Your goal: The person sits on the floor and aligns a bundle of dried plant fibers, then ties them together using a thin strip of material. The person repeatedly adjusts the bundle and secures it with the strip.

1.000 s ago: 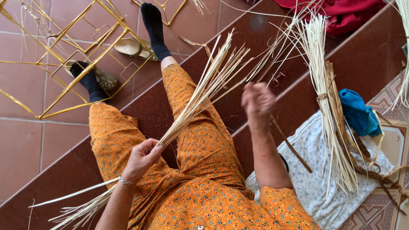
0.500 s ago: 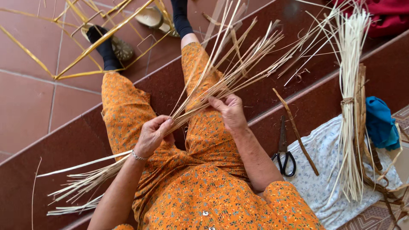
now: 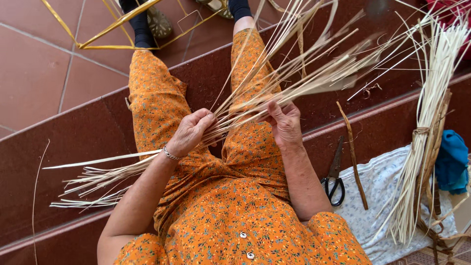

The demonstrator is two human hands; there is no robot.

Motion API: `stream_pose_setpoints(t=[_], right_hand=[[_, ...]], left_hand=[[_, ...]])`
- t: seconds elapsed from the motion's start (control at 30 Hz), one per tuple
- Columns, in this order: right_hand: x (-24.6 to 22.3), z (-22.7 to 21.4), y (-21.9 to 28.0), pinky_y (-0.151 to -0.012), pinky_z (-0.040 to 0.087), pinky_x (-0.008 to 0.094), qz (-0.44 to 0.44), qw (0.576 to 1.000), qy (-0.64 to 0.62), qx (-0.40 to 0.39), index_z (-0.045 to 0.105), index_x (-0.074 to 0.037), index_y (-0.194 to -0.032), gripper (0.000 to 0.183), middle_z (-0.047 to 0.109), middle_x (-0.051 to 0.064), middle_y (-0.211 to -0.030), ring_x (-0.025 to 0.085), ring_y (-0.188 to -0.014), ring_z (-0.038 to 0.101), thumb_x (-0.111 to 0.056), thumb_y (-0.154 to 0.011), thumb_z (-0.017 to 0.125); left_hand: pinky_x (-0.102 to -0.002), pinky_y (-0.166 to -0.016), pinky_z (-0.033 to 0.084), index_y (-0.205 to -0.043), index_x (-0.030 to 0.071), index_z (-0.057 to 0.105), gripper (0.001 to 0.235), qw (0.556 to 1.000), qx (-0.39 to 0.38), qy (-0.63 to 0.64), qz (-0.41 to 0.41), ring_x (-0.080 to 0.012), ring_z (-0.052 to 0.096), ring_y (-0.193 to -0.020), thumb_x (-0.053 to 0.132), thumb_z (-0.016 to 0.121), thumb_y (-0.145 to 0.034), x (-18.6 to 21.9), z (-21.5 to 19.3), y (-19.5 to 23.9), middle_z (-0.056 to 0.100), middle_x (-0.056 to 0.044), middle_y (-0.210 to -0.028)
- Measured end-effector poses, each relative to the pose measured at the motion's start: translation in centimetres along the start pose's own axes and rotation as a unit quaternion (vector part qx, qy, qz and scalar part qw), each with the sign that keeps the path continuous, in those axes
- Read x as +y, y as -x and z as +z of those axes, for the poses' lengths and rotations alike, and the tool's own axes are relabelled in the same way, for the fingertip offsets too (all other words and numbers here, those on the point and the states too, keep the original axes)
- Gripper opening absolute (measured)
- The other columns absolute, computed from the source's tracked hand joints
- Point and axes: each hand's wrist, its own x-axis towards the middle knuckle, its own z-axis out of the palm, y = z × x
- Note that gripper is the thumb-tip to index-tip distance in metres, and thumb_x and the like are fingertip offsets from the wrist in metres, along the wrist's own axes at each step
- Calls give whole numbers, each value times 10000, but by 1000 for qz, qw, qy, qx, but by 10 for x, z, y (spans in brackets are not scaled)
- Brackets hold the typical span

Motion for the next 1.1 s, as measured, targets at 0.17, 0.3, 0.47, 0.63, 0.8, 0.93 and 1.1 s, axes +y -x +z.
stream_pose_setpoints(t=[0.17,0.3,0.47,0.63,0.8,0.93,1.1], right_hand=[[-4,7,0,-647,664,401,28,999,25,-36,595,-63,-1258,426,751,118,-1029,212,-836,754,-220,-928,813],[-7,25,3,-682,680,348,85,992,78,-46,450,-160,-1425,692,742,57,-1026,157,-910,744,-232,-837,807],[6,31,7,-744,652,360,119,991,46,-43,657,-33,-1275,365,745,78,-1051,173,-944,725,-144,-946,770],[17,27,7,-873,644,365,105,993,42,-14,723,-44,-1131,181,762,92,-1065,198,-994,744,-17,-953,734],[16,25,9,-929,634,367,93,995,35,-17,724,-36,-1165,208,761,90,-1098,195,-1030,740,16,-965,711],[18,28,11,-941,619,350,103,994,36,1,704,-35,-1206,249,752,91,-1134,188,-1044,729,41,-971,683],[17,29,11,-911,636,381,78,995,37,-48,696,-34,-1221,240,745,92,-1122,198,-1026,727,29,-992,662]], left_hand=[[-263,-608,577,-1008,33,675,349,992,7,-104,70,-89,669,-708,314,491,-1101,-5,-7,-5,716,-45,-825],[-273,-566,592,-968,28,658,374,995,-3,-100,28,-103,710,-649,340,484,-1079,-4,-6,-5,733,-41,-768],[-274,-579,606,-1025,45,669,373,994,-16,-103,22,-102,697,-653,356,468,-1075,-3,-1,-5,712,-36,-781],[-281,-570,623,-998,47,631,369,996,-8,-92,18,-116,713,-634,359,449,-1074,2,-1,-5,713,-49,-777],[-280,-591,624,-1041,41,563,297,996,-28,-84,22,-116,720,-688,333,611,-1016,12,1,0,726,-68,-813],[-281,-568,610,-1026,13,557,345,982,-23,-188,23,-115,739,-672,295,726,-919,20,3,4,739,-62,-803],[-268,-449,524,-953,76,658,346,980,-87,-140,-110,-126,633,-494,379,507,-1024,18,7,1,690,-13,-665]])
